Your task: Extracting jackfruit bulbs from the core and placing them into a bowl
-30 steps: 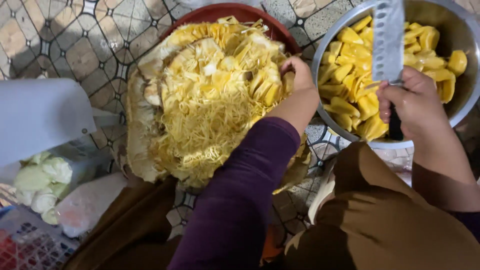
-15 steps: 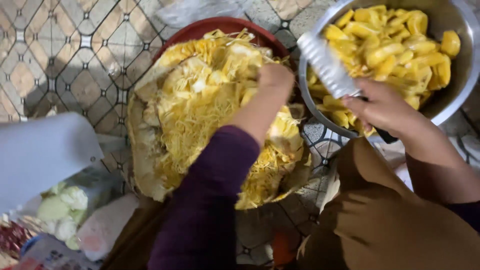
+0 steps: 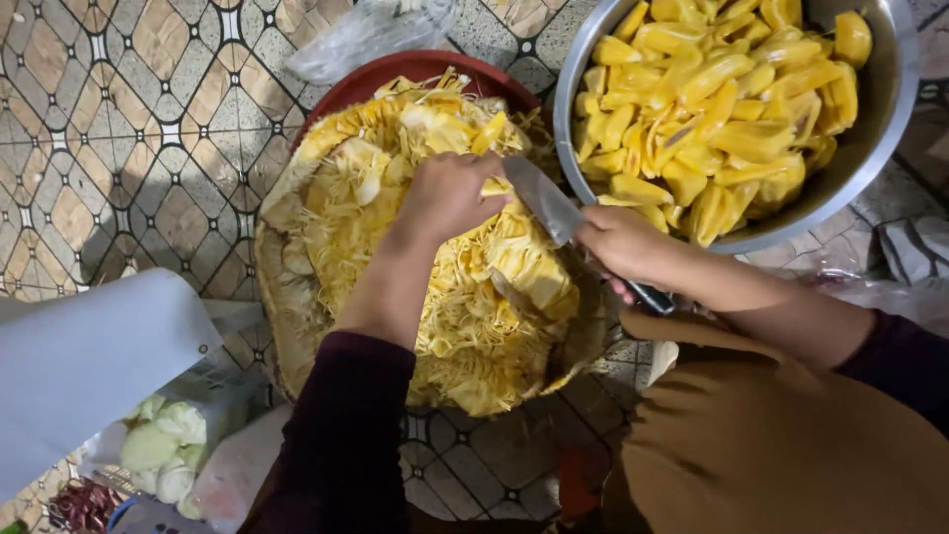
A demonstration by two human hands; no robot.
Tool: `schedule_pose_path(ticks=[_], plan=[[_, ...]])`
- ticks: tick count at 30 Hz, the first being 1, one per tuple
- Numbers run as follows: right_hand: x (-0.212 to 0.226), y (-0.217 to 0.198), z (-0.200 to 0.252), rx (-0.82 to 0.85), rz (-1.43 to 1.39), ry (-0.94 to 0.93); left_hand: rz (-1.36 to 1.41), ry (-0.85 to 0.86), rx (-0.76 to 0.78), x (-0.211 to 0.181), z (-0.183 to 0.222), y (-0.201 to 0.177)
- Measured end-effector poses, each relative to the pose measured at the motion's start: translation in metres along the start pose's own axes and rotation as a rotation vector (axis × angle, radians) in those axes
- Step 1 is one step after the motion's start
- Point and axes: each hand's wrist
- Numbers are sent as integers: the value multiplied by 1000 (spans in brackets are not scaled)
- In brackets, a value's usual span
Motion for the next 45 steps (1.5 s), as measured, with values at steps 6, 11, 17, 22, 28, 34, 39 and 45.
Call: schedule_pose_path(ticks=[6,11,17,22,28,34,39,45], plan=[[-34,19,-19,22,129,-73,-12,-15,-23,3,0,9],[-21,33,-12,97,398,-94,-58,-46,9,-2,-1,16],[4,43,-13,161,592,-119,-67,-11,-90,-4,5,26],[-104,23,-61,344,527,-246,-164,99,-235,7,10,23],[9,11,-45,316,688,-228,-303,273,-399,-13,27,33],[28,-2,-13,323,731,-150,-173,265,-667,-22,54,29],[44,8,-27,357,638,111,347,-438,-133,-83,99,-55],[42,-39,-31,277,311,-169,1292,-1093,-289,-17,158,-24]])
Point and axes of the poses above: each hand's wrist, its own z-axis away from the middle knuckle, its own y-axis out of the palm, x = y × z, and after that the axes turned 15 degrees about -y, right-handed
